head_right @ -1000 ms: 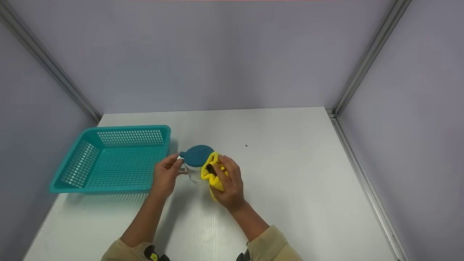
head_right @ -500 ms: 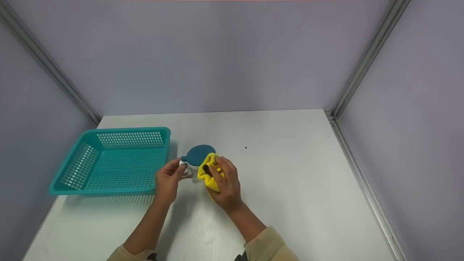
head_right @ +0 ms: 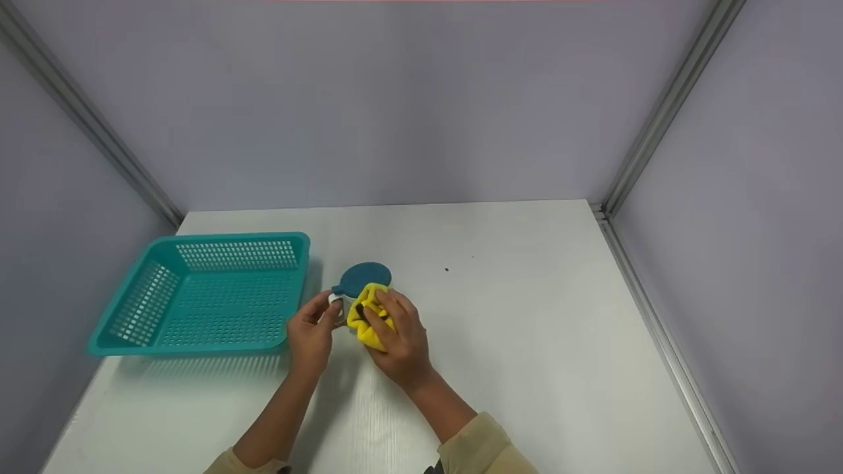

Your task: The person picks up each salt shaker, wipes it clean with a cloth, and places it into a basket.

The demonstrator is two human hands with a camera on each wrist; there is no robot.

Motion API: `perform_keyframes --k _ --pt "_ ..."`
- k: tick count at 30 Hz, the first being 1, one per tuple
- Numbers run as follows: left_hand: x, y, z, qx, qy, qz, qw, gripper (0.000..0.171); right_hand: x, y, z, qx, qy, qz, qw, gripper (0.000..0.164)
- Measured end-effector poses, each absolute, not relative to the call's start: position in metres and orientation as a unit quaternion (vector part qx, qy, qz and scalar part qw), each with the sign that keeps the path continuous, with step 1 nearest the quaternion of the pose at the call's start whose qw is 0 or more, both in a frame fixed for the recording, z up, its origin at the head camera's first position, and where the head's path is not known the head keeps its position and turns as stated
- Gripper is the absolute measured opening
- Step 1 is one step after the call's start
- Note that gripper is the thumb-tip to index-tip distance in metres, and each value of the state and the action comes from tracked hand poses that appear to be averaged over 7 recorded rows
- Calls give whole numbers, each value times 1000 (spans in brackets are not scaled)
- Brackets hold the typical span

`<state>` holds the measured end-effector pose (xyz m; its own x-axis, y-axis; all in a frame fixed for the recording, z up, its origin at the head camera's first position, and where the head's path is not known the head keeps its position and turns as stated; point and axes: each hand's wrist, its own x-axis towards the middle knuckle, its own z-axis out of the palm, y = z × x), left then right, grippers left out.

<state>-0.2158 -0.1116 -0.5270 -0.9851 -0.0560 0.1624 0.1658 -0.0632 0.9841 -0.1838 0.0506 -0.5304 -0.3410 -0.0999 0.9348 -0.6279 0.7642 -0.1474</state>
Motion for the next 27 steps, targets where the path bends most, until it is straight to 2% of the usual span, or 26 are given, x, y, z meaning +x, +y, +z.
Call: perform_keyframes --k 8,11,19,27 --pt "-204 -110 -502 -68 -717 -681 136 22 -181 48 -536 255 -793 245 496 28" --pt "-202 -110 -498 -73 -711 -686 138 21 -181 48 -537 259 -794 243 493 27" --pt "-212 -109 -527 -45 -706 -696 127 22 -179 50 -541 268 -805 235 475 28" --pt "-214 -112 -533 -54 -690 -708 141 22 -177 59 -547 250 -822 227 459 28"
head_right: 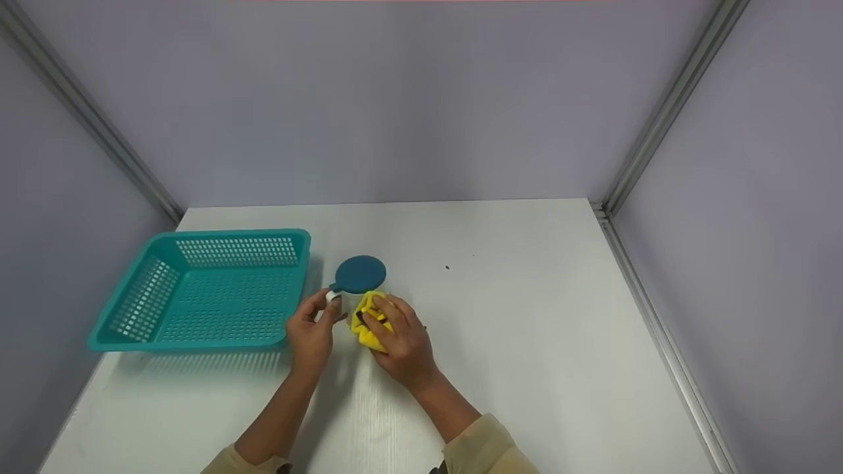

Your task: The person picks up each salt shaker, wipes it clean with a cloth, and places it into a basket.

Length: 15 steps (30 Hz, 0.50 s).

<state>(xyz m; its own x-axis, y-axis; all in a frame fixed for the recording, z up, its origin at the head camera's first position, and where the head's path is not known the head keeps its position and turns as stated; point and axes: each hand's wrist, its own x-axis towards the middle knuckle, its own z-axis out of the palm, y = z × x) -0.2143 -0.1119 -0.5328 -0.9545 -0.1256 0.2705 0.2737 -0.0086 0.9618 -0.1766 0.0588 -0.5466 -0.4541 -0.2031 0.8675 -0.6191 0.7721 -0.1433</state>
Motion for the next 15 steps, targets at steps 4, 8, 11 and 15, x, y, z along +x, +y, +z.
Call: perform_keyframes --k 4,8,11,15 --pt "-213 -114 -533 -50 -696 -703 138 22 -175 64 -547 235 -823 242 457 28" --pt "-213 -115 -534 -43 -697 -703 132 21 -175 70 -541 224 -814 267 465 26" --pt "-213 -115 -536 -44 -688 -713 127 22 -176 74 -534 214 -811 282 467 26" --pt "-212 -116 -538 -49 -677 -725 115 24 -177 78 -524 200 -812 299 460 28"
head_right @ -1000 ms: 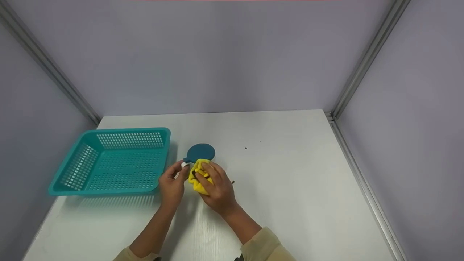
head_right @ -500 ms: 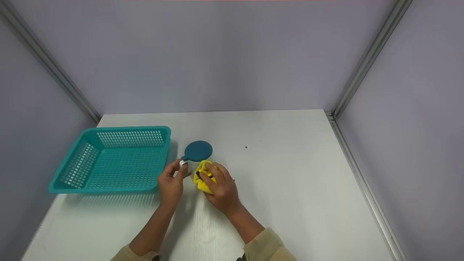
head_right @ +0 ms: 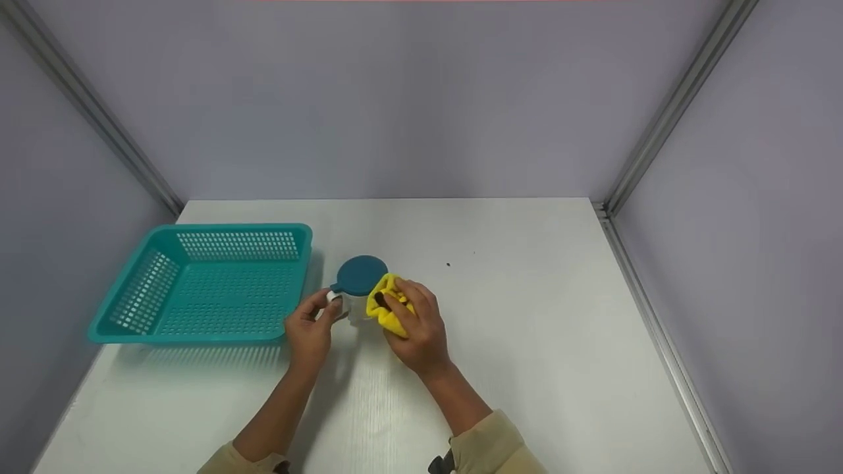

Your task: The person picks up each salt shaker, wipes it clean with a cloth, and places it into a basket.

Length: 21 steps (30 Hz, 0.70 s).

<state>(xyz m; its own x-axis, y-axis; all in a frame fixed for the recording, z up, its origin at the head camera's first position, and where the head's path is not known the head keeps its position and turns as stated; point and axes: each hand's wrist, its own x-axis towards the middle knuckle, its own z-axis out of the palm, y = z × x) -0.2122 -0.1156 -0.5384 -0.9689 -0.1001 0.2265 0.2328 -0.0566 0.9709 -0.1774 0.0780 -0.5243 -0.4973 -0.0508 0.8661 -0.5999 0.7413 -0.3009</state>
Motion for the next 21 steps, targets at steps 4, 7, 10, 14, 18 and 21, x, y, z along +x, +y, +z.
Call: perform_keyframes --k 4,7,10,14,18,21 --pt "-211 -117 -538 -47 -668 -736 101 24 -180 80 -513 197 -814 315 447 30" --pt "-210 -117 -539 -52 -662 -741 101 24 -182 81 -506 199 -816 331 431 34" --pt "-208 -117 -540 -62 -658 -743 109 24 -185 81 -499 200 -816 351 413 39" --pt "-205 -116 -540 -64 -657 -743 111 25 -188 80 -491 194 -822 370 387 45" --pt "-202 -114 -538 -52 -658 -745 97 26 -191 77 -482 188 -841 363 353 45" --pt "-199 -112 -531 -47 -663 -741 94 26 -193 76 -475 187 -859 344 329 43"
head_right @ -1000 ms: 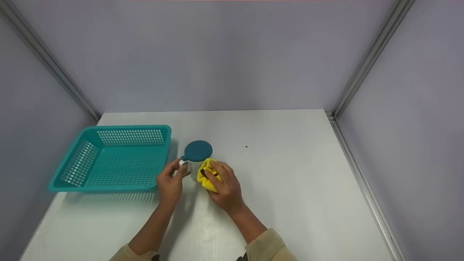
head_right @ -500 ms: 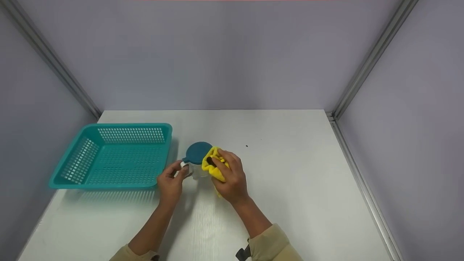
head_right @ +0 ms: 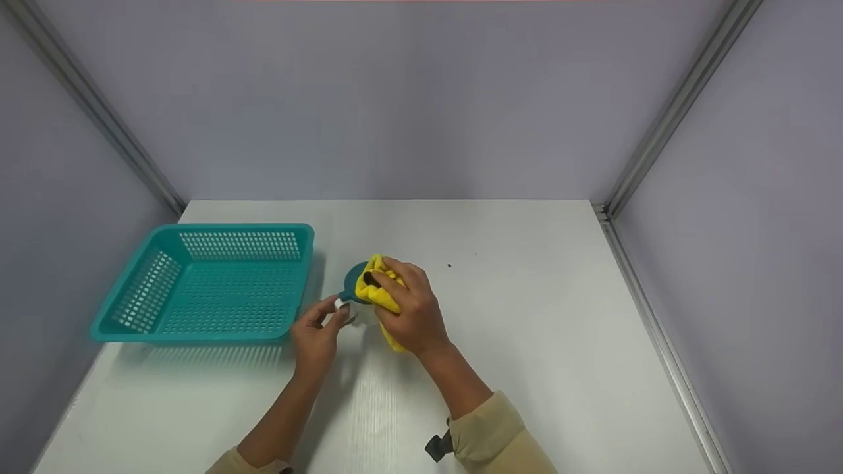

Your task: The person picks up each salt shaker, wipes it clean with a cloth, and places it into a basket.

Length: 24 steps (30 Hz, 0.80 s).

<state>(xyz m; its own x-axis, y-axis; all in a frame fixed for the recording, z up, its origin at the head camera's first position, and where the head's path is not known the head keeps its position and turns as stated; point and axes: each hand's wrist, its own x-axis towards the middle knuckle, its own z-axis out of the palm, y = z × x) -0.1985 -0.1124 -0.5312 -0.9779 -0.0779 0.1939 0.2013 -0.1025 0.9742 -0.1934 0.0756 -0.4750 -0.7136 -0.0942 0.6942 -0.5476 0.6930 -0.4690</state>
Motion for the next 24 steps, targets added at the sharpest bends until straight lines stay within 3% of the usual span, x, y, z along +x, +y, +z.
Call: perform_keyframes --k 10,24 --pt "-188 -110 -515 -68 -698 -703 119 27 -198 65 -456 175 -907 299 239 44" --pt "-186 -111 -517 -126 -710 -671 170 26 -205 54 -446 159 -922 279 217 33"
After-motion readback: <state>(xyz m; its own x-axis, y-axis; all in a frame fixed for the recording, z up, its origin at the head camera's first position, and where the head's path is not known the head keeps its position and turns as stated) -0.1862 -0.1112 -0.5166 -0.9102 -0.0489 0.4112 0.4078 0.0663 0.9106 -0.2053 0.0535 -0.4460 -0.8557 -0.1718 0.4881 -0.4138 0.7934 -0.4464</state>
